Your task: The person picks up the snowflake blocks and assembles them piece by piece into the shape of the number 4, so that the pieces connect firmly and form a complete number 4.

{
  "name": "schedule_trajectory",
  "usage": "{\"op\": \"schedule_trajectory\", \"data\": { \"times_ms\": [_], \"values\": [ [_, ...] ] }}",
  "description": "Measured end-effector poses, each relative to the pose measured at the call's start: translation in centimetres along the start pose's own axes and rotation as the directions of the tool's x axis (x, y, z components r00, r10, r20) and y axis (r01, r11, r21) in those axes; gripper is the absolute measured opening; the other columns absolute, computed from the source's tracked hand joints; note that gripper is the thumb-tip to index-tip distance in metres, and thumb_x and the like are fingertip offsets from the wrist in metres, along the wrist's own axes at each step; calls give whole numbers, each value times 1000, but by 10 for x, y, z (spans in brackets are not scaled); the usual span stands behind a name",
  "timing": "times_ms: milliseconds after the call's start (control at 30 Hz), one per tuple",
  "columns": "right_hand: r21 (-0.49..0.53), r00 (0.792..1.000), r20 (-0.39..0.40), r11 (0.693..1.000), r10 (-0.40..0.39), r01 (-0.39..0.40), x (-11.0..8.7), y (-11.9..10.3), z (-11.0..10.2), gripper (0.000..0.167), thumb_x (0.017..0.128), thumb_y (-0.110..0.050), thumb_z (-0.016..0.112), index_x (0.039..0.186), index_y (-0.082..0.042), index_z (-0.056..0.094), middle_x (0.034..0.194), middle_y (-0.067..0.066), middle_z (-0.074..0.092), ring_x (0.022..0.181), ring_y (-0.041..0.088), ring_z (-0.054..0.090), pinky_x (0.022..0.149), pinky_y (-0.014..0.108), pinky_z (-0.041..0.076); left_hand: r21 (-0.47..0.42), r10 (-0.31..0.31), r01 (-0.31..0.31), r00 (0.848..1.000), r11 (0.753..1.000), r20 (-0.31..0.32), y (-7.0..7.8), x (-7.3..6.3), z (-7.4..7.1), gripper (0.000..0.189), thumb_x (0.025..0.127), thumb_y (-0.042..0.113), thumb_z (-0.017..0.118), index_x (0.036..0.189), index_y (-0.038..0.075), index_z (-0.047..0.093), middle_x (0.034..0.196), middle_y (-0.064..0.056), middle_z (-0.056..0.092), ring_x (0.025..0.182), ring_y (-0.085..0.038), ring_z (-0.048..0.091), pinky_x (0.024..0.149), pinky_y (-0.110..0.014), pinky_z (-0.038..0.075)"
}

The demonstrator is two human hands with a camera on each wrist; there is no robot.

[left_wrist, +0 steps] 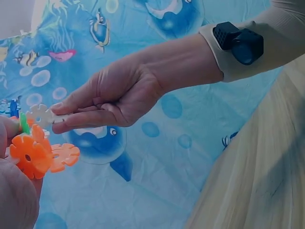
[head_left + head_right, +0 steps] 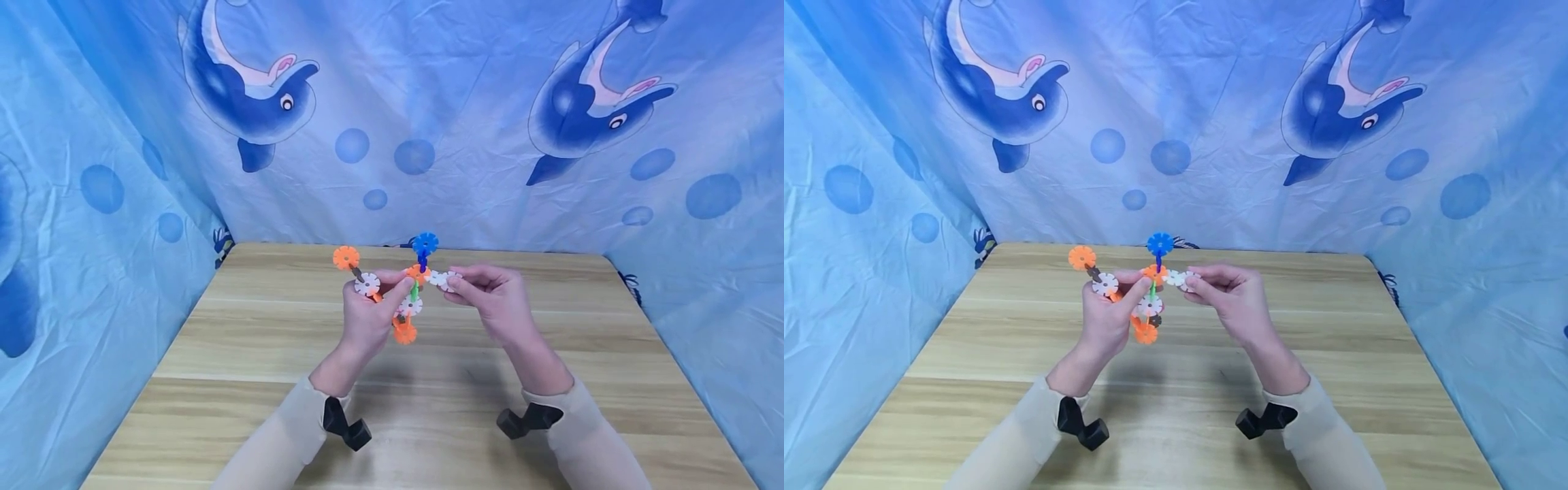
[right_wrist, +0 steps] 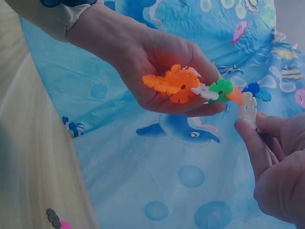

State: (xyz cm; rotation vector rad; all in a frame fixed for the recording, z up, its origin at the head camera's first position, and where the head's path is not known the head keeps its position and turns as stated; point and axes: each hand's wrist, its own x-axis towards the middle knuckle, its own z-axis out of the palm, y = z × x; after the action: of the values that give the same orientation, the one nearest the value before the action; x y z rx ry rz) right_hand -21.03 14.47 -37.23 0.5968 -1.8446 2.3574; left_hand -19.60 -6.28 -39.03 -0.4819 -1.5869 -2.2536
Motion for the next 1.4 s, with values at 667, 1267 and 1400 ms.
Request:
{"op": "schedule_trajectory", "data": {
  "times_ms": [667, 1267, 1400],
  "values": [
    [22, 994, -24, 994, -106, 107, -4, -2, 2, 28, 91, 17, 71, 102, -5, 85, 98, 2, 84, 83, 15, 81, 76, 35, 67, 21, 92, -92, 996, 996, -21, -4, 1, 7, 12, 89, -11, 76, 101, -13, 74, 97, 6, 83, 90, -12, 80, 82, -28, 67],
    [-458, 997, 55, 889, 62, -30, -7, -11, -17, 11, 95, -6, 80, 104, -1, 76, 95, 9, 77, 82, 18, 77, 77, 31, 68, 220, 15, -41, 993, 975, 120, 8, 10, -9, 24, 88, -1, 81, 112, -5, 76, 112, -28, 78, 98, -13, 79, 84, -30, 67],
    [-371, 996, 16, 925, 91, -79, -9, -6, -16, 10, 96, -5, 78, 104, 0, 74, 96, 6, 77, 83, 17, 77, 79, 29, 68, 112, 68, -84, 988, 990, 140, 5, 12, -12, 39, 86, -7, 78, 124, -8, 68, 114, -28, 77, 103, -16, 79, 86, -30, 67]
  ]
}}
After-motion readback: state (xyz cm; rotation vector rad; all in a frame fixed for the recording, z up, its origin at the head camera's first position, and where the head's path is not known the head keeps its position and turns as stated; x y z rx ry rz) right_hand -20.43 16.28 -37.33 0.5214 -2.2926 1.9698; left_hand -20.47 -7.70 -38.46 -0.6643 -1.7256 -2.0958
